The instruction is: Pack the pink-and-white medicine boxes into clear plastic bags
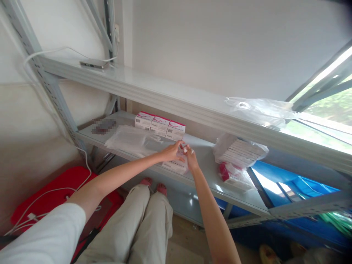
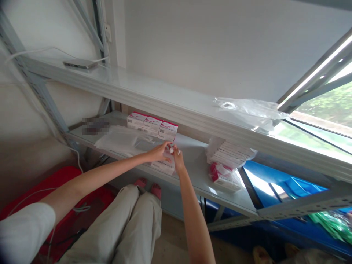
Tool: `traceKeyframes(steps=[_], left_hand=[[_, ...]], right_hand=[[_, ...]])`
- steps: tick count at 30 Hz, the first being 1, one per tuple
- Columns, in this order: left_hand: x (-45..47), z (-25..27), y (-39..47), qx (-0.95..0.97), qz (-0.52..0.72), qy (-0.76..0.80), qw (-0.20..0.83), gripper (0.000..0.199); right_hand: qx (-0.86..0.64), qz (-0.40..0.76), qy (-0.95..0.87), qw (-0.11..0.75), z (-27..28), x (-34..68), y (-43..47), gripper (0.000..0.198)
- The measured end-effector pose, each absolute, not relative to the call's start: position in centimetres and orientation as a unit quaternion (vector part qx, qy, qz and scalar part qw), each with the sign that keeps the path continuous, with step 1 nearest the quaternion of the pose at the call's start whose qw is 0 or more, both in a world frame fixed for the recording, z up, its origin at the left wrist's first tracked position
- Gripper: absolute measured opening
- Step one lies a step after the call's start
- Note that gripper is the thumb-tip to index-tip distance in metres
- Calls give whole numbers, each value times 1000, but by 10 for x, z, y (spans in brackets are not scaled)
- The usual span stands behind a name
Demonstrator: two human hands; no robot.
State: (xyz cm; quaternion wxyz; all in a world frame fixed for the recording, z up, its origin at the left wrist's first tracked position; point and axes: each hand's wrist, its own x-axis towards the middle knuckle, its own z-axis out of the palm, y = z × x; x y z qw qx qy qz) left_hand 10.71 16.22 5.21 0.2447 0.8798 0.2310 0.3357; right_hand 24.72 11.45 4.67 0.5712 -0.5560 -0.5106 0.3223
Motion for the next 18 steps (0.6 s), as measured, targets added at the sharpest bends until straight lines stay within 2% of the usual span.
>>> traceKeyframes(steps=[3, 5, 8, 12, 15, 18], left_hand=[[106, 45, 170, 869, 304, 270, 281, 25], [104, 45, 178, 861, 297, 262, 318, 9], [101, 44, 190, 840, 274, 244, 400, 13], [97, 37, 196, 768, 279, 262, 513, 15], [94, 34, 196, 740, 294, 272, 540, 19], [93, 34, 201, 740, 285, 281, 541, 35]], right_hand=[[-557, 283, -565, 539, 47, 251, 112, 57], [-563, 243, -602, 512, 46, 255, 110, 54], [-558, 187, -652, 478, 47, 260, 108, 43], [-542, 187, -703, 420, 50, 264, 106, 25], [-546, 150, -720, 401, 49, 266, 106, 24], [-579, 68, -717, 382, 43, 265, 108, 27]])
